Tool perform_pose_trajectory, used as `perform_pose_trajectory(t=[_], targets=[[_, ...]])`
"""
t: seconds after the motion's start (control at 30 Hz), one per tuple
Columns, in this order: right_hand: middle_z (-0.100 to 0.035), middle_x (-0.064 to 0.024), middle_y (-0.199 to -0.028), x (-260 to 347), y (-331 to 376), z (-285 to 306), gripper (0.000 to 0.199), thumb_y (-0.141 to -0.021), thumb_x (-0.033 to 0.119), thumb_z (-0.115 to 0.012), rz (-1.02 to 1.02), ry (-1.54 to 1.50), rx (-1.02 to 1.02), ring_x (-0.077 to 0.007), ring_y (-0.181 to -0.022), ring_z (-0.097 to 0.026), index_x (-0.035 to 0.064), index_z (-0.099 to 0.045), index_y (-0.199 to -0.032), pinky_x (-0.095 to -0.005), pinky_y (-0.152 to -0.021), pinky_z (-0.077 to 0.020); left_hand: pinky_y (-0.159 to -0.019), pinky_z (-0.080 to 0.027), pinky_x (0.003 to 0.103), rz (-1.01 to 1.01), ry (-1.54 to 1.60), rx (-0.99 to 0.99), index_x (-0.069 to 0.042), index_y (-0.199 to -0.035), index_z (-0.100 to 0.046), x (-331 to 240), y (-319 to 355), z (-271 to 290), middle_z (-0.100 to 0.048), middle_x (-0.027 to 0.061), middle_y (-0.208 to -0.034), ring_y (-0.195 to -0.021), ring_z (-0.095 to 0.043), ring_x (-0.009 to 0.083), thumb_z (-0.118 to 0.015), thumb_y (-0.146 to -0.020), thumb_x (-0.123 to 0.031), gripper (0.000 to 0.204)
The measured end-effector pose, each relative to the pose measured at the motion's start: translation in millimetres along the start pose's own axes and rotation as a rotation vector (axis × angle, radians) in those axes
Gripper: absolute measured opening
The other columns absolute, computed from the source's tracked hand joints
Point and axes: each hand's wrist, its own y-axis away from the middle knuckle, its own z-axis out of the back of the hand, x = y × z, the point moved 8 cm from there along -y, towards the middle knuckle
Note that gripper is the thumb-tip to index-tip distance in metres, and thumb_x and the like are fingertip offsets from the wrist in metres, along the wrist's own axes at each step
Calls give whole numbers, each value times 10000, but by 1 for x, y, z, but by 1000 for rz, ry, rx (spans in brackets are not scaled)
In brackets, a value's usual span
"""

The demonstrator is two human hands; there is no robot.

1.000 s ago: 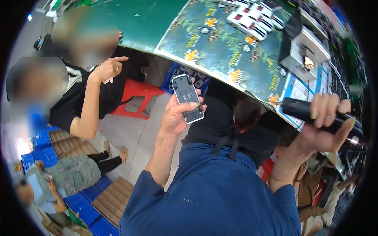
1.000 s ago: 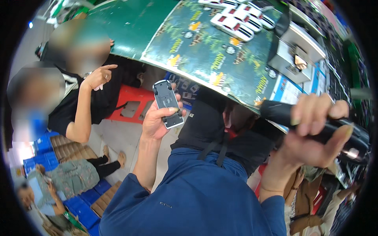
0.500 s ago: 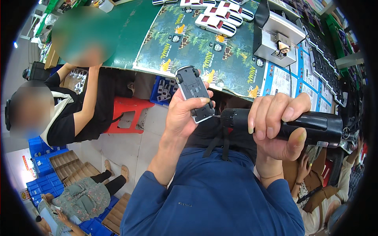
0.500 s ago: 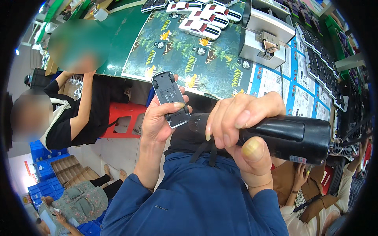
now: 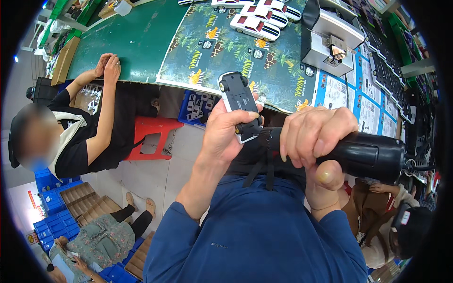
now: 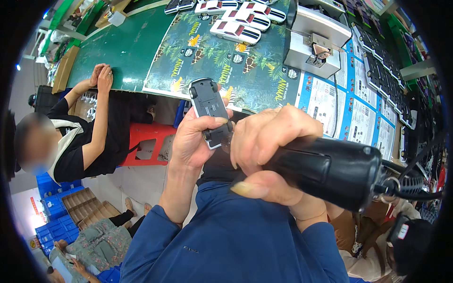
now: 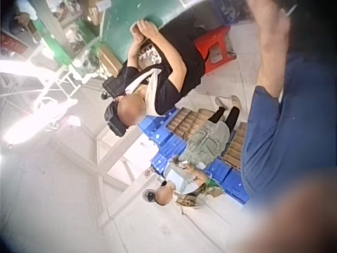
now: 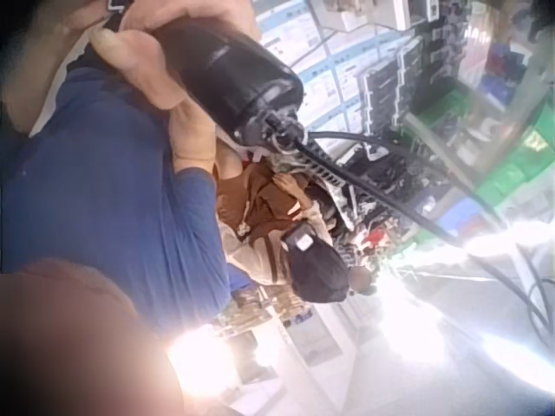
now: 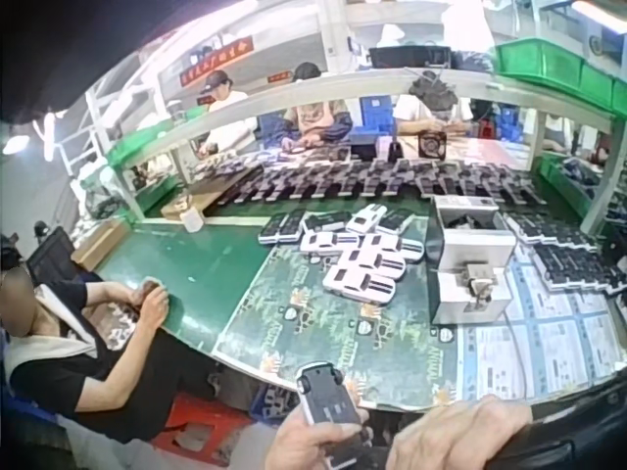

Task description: The person is assembling plastic toy cars using an electric screwdriver at a factory workstation.

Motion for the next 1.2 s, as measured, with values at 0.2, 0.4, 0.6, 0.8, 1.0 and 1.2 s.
perform_pose_trajectory(t=[0.2, 0.4, 0.6, 0.8, 1.0, 1.2], targets=[[-551, -22, -588, -3, -1, 5, 375, -719, 119, -886, 21, -129, 144, -138, -477, -504, 69, -526, -808, -281, -473, -437, -753, -577, 348, 71, -16, 30, 8, -1216, -518, 13, -6, -3, -619, 112, -1091, -933, -652, 203, -604, -745, 130, 495], [-564, -15, -605, -2, 4, 15, 327, -780, 141, -832, 43, -67, 70, -146, -483, -543, 74, -514, -819, -289, -487, -480, -887, -531, 364, 119, 13, 75, -31, -1380, -460, 22, -15, -1, -612, 98, -1123, -981, -642, 221, -594, -729, 150, 689], [-562, -21, -604, 9, 8, 22, 324, -776, 159, -835, 102, -28, 71, -156, -487, -549, 63, -530, -830, -296, -488, -482, -890, -540, 369, 141, 17, 154, -21, -1395, -446, 27, -23, -16, -620, 99, -1114, -988, -652, 228, -618, -742, 118, 690], [-608, -50, -622, 33, 11, 37, 355, -746, 203, -869, 157, -31, 15, -180, -509, -584, 55, -585, -899, -330, -510, -508, -794, -565, 315, 97, -360, 213, -9, -1348, -504, 8, -48, -30, -647, 97, -1059, -905, -666, 157, -689, -895, -129, 504], [-507, -30, -667, 57, 36, 89, 251, -916, 245, -625, 228, 184, -257, -132, -518, -485, 51, -496, -1009, -300, -543, -449, -805, -483, 405, -1063, -2064, 471, -33, -1179, -587, -54, -90, -67, -585, 114, -966, -953, -603, 283, -777, -583, -647, 877], [-476, -46, -659, 76, 55, 139, 172, -912, 166, -575, 234, 338, -414, -140, -514, -452, 31, -498, -987, -302, -548, -434, -1112, -281, 564, -929, -2601, 449, -104, -1398, -468, -121, -121, 0, -530, 152, -1294, -1260, -486, 319, -674, -635, -734, 1011]])
